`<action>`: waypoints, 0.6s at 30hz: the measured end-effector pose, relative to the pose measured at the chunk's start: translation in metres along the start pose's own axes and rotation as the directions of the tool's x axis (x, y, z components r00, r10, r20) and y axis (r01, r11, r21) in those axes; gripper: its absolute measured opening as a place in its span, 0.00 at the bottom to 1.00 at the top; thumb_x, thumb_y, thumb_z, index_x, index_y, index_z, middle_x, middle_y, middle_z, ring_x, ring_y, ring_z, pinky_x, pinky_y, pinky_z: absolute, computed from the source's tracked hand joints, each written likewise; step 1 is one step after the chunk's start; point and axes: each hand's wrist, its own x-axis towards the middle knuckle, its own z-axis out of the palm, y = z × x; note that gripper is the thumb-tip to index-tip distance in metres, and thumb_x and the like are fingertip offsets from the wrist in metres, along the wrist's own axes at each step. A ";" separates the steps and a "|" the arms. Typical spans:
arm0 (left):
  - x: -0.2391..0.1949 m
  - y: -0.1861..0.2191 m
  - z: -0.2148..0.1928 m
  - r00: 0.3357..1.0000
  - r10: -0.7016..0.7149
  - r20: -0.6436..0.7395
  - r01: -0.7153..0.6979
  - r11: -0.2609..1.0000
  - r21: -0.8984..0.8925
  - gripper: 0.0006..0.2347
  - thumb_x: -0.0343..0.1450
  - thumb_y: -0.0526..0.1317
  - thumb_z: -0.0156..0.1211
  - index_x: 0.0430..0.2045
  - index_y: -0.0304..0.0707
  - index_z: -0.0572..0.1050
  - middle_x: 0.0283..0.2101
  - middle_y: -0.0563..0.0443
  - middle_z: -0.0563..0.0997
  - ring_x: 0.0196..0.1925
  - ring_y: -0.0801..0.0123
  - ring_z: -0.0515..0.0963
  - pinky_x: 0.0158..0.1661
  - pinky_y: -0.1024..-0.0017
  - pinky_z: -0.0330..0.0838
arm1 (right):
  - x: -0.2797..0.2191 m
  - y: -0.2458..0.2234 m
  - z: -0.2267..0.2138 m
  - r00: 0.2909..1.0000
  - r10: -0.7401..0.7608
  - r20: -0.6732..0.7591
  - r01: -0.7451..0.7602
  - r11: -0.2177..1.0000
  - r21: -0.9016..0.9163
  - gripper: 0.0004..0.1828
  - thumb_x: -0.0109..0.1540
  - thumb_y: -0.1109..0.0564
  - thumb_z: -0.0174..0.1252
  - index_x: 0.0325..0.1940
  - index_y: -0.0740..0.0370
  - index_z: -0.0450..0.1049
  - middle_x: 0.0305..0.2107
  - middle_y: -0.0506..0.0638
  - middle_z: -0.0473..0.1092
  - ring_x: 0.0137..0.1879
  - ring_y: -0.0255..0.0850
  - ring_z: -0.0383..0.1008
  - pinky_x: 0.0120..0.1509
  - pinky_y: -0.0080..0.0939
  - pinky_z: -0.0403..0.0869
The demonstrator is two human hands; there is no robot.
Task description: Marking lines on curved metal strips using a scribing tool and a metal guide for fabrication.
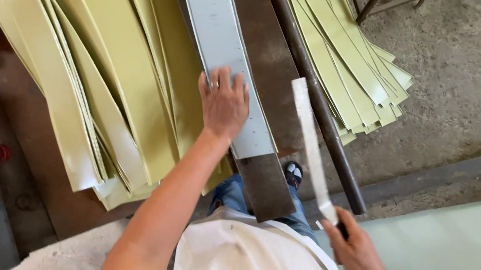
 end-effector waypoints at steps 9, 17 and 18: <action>0.073 -0.037 0.045 0.947 0.154 -0.283 -0.176 0.983 -0.055 0.26 0.80 0.49 0.41 0.75 0.44 0.52 0.80 0.52 0.45 0.81 0.54 0.40 0.72 0.35 0.32 | -0.044 -0.022 0.015 0.933 0.230 -0.276 -0.091 0.895 0.438 0.19 0.68 0.46 0.50 0.43 0.65 0.73 0.18 0.45 0.60 0.19 0.34 0.56 0.20 0.40 0.59; 0.006 0.001 0.067 0.937 0.101 -0.335 -0.137 0.987 -0.084 0.26 0.81 0.46 0.41 0.76 0.41 0.51 0.80 0.48 0.45 0.82 0.51 0.41 0.74 0.39 0.30 | -0.056 -0.053 -0.004 0.962 0.148 -0.228 0.014 0.811 0.585 0.24 0.73 0.43 0.44 0.33 0.65 0.65 0.16 0.45 0.55 0.17 0.33 0.52 0.17 0.37 0.56; 0.005 0.001 0.068 0.936 0.090 -0.341 -0.125 0.989 -0.080 0.26 0.81 0.46 0.41 0.76 0.41 0.52 0.80 0.47 0.45 0.82 0.51 0.41 0.74 0.39 0.30 | -0.047 -0.041 0.000 0.972 0.128 -0.197 0.021 0.789 0.614 0.29 0.76 0.40 0.43 0.30 0.66 0.62 0.15 0.45 0.54 0.16 0.33 0.50 0.17 0.37 0.54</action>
